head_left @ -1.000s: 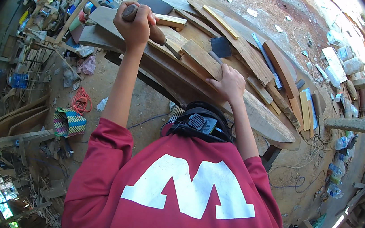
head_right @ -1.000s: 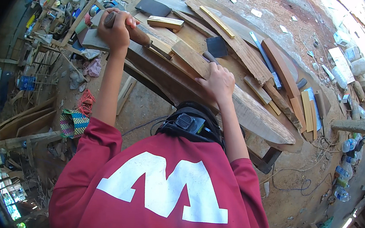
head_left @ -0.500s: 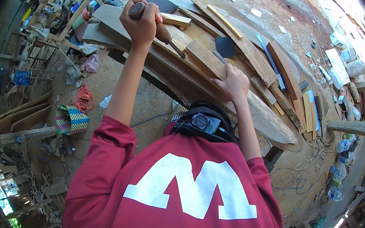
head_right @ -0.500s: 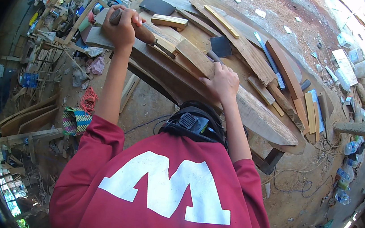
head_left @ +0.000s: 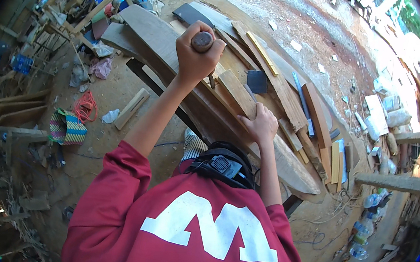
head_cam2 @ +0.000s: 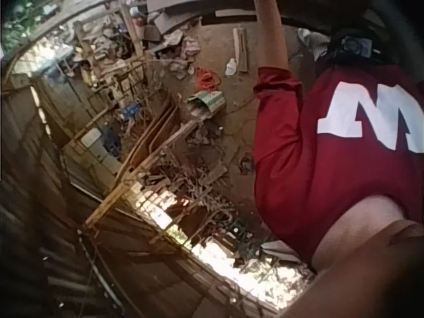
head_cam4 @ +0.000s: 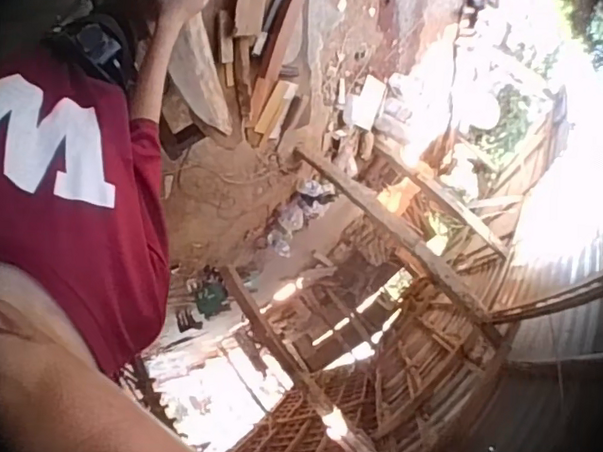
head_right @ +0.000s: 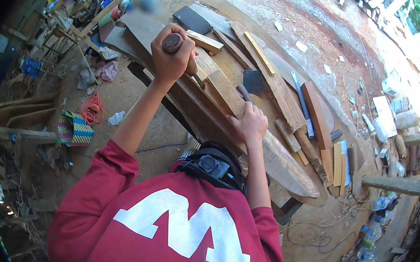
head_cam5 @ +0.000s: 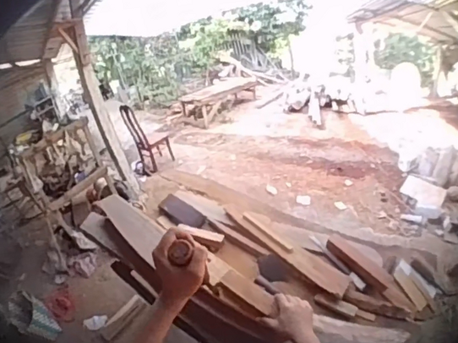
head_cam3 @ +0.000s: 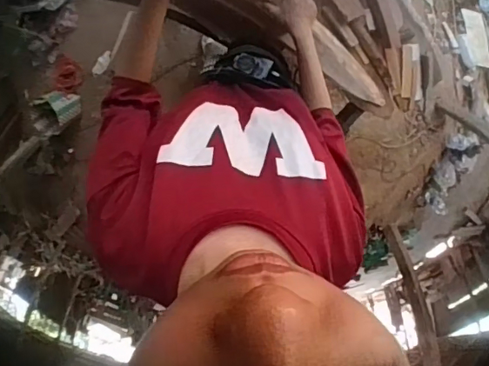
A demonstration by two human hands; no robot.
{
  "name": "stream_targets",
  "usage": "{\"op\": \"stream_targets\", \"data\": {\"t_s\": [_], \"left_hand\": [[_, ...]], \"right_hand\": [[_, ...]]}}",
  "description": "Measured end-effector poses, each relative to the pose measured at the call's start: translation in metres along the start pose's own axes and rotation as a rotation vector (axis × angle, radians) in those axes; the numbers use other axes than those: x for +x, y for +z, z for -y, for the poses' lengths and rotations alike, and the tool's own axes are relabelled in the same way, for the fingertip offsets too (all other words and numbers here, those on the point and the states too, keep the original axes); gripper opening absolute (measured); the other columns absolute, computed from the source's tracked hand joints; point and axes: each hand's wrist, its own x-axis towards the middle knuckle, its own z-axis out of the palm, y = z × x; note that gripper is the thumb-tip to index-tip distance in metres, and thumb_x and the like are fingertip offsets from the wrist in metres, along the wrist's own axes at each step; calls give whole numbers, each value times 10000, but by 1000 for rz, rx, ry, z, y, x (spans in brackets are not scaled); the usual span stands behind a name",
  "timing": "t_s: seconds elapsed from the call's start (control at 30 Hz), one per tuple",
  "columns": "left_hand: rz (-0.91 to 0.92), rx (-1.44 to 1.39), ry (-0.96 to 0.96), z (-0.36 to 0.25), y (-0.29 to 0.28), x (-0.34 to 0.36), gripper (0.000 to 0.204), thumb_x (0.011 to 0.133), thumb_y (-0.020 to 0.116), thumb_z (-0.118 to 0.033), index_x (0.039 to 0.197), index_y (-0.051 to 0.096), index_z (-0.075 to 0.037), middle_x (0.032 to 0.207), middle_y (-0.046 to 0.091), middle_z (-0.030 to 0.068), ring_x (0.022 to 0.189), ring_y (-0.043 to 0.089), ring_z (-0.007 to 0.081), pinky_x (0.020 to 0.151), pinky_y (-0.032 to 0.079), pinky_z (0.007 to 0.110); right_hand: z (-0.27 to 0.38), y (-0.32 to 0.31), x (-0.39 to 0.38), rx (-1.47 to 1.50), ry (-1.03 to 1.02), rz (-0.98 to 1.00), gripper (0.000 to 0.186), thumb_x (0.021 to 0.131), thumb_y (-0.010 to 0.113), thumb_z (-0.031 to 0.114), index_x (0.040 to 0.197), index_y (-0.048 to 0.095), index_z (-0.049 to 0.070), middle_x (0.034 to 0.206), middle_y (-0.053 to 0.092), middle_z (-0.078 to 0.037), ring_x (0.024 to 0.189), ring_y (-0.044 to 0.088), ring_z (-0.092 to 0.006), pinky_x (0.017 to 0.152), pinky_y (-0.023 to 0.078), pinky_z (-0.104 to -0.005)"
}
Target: The person handles wooden pieces on a workbench, then carves a wooden piece using a hand chisel and tests its fit with another piece of wood.
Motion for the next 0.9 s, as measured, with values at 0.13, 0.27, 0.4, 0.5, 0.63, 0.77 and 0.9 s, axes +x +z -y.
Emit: {"op": "stream_targets", "data": {"t_s": [0.13, 0.27, 0.4, 0.5, 0.63, 0.77, 0.9], "left_hand": [[-67, -17, 23, 6, 1, 1, 116, 672, 614, -40, 656, 502, -21, 543, 535, 36, 522, 528, 81, 500, 443, 238], [-71, 88, 82, 7, 1, 1, 143, 655, 638, -72, 651, 500, -35, 540, 533, 42, 502, 523, 85, 499, 444, 234], [-20, 145, 203, 4, 0, 4, 104, 714, 562, 26, 685, 482, -32, 523, 535, 25, 469, 570, 90, 465, 495, 247], [-27, 150, 212, 1, 1, 7, 105, 714, 566, 23, 683, 484, -35, 525, 536, 23, 468, 574, 92, 459, 489, 241], [-34, 146, 186, 1, 4, 3, 107, 714, 566, 23, 681, 485, -37, 526, 535, 23, 473, 578, 90, 453, 485, 237], [-51, 148, 199, 2, 4, -3, 106, 721, 565, 19, 686, 481, -35, 540, 541, 26, 481, 582, 90, 458, 489, 238], [-61, 160, 197, 5, 3, -3, 109, 728, 561, 19, 687, 476, -36, 545, 538, 26, 473, 571, 87, 466, 498, 242]], "right_hand": [[-1, 1, 0, 7, 4, 18, 589, 638, 695, 511, 972, 563, 44, 870, 624, -156, 872, 596, -308, 748, 455, -414], [0, 0, 0, 6, 2, 11, 593, 645, 685, 518, 966, 567, 34, 884, 623, -170, 871, 596, -320, 747, 459, -415], [0, -2, 0, 2, 0, 31, 588, 651, 681, 515, 969, 566, 34, 889, 624, -171, 876, 596, -320, 749, 460, -410], [0, -3, 0, 2, -24, 23, 581, 656, 680, 509, 971, 566, 35, 889, 624, -171, 877, 597, -318, 751, 461, -409], [-1, -4, 0, -1, -37, 38, 573, 663, 678, 503, 966, 563, 31, 888, 625, -169, 877, 598, -314, 751, 460, -409], [-1, -4, 0, -2, -55, 32, 570, 670, 676, 500, 961, 555, 25, 880, 624, -172, 873, 599, -313, 753, 456, -405], [-1, -5, 0, -17, -47, 58, 572, 676, 670, 502, 969, 553, 24, 882, 624, -175, 880, 598, -313, 761, 453, -403]]}}
